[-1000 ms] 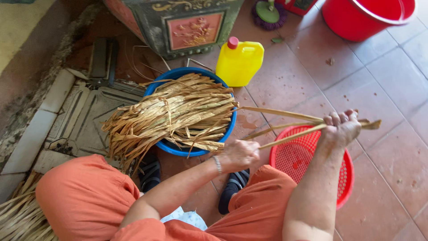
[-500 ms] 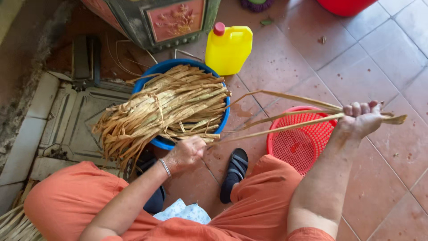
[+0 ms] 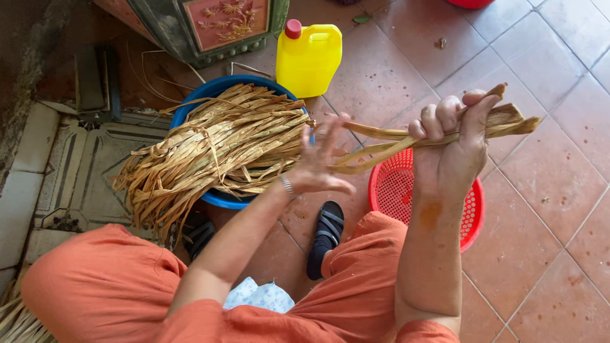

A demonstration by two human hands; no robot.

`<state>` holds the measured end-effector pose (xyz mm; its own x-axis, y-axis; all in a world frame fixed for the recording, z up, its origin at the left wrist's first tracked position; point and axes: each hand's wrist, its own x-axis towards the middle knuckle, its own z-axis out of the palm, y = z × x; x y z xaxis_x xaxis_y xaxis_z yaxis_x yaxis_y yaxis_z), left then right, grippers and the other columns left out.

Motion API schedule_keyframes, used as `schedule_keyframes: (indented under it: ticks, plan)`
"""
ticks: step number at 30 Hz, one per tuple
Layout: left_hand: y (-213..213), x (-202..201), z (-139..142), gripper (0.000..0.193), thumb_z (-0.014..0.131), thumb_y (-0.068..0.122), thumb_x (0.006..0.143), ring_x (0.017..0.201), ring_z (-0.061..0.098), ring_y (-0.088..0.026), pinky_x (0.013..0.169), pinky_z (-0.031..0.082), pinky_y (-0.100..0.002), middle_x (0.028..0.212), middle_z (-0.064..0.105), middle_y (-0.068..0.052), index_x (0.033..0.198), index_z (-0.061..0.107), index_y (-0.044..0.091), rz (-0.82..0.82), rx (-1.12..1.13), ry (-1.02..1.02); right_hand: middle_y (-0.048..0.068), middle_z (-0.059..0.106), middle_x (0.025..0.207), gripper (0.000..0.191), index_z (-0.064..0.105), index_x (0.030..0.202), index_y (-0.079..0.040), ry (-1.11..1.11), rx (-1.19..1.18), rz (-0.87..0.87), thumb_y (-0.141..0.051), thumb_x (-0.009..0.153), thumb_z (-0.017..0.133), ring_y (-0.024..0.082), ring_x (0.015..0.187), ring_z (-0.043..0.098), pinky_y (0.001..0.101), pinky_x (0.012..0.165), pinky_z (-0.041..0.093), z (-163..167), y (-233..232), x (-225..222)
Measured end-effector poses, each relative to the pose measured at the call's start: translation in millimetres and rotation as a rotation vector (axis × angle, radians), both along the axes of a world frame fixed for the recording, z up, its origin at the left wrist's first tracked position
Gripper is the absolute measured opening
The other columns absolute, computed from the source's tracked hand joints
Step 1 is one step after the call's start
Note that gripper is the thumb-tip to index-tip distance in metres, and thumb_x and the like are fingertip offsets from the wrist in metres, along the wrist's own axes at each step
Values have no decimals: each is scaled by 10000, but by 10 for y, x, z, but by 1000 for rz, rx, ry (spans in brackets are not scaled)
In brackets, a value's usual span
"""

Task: The person sits on the floor and repeatedly pulls dried plant strips from a blue basin, strips the fibrous material from the stalks by hand, and places the processed fibers into a red basket. The person continues this repetitive manual separation process throughout the clip.

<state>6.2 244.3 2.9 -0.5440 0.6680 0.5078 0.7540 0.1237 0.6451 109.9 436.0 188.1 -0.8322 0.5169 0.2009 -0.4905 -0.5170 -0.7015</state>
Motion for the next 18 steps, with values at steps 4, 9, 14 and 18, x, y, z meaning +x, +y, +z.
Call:
schedule_keyframes:
  ticks: [4,9,14,18]
  plan:
    - [177,80,-284,560,789,352,862,1078,644,-166,1164,221,-612,940,732,36,1333,519,217,51,-191,-252,-67,315,652,322,625,1138,-102,240,-3,59,-407,1186,532,29,514,212,187,470,187,191,307,193]
    - [-827,-396,-704,66,706,132,933,835,635,-253,763,545,-417,911,676,-99,970,652,133,234,-23,-61,-84,261,643,282,473,941,-149,188,197,-122,-267,1195,504,7,498,158,188,492,141,203,925,411]
    - [-1733,-662,-581,142,541,108,1031,687,672,-244,564,564,-402,1035,780,-73,1151,602,153,583,-220,-527,34,513,841,279,544,1098,-61,97,484,-486,-314,1217,531,134,730,490,315,698,461,-422,510,-336]
    - [-2044,-584,-676,51,557,112,1110,1110,629,-279,910,564,-438,1191,680,-107,1086,602,115,642,-650,-119,80,693,1066,123,656,1082,-90,-91,1646,-536,-147,1151,571,243,942,677,390,855,526,-1200,-336,-1077]
